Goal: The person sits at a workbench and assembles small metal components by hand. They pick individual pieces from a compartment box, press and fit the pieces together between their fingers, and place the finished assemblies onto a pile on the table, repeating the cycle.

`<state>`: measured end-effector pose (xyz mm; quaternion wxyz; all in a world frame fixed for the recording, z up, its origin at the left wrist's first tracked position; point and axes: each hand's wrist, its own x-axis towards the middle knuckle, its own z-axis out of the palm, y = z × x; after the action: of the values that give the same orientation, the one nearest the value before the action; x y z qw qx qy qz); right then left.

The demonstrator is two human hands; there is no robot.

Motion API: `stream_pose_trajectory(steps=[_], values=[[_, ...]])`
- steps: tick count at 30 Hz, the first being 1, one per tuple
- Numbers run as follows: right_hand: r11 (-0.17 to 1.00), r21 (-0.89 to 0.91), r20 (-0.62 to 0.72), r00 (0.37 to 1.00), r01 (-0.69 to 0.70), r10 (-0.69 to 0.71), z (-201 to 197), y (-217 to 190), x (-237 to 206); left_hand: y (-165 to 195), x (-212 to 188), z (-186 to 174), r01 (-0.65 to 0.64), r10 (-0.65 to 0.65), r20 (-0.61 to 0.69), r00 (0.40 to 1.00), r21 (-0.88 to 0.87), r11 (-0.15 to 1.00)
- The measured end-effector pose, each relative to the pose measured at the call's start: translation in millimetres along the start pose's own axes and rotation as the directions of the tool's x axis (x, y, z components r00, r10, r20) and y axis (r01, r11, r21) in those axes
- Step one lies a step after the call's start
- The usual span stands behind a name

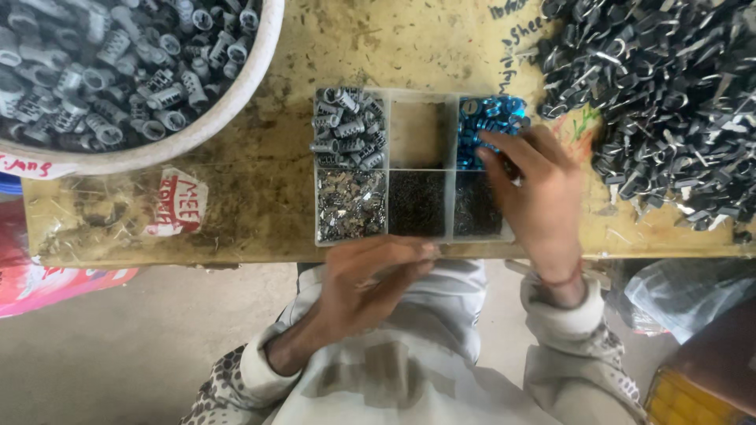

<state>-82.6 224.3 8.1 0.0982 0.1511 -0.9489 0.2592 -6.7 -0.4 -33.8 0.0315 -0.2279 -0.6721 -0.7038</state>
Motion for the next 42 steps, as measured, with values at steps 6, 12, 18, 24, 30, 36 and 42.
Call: stream_pose_trajectory(steps=[6,12,18,24,30,36,42], values=[[0.998,-0.055,-0.14,0.99,0.017,-0.025,27,0,15,2,-2,-4,0.078,-0.076,0.057,0.995,-0.03,0.997],[0.572,0.699,0.238,0.894,-0.429,0.38,11,20,-4,-4,2,-6,0.044,-0.042,0.053,0.998,-0.047,0.998],[0.231,0.771,0.539,0.802,-0.593,0.259,-15,6,-39,1,10,-5,-0.074,0.06,0.122,0.991,0.115,0.991],[0.471,0.756,0.496,0.867,-0.454,0.038,-17,-10,-62,3,16,-7,-0.2,0.131,0.222,0.966,0.323,0.925],[0.512,0.8,0.444,0.883,-0.313,-0.154,-18,-3,-59,11,16,-15,-0.228,0.083,0.339,0.937,0.416,0.88],[0.232,0.737,0.655,0.755,-0.635,-0.016,-3,0,-53,6,13,-21,-0.274,0.105,0.389,0.915,0.41,0.87],[0.344,0.507,0.825,0.561,-0.79,0.07,-2,3,-46,16,10,-25,0.086,-0.175,0.351,0.92,0.255,0.963]])
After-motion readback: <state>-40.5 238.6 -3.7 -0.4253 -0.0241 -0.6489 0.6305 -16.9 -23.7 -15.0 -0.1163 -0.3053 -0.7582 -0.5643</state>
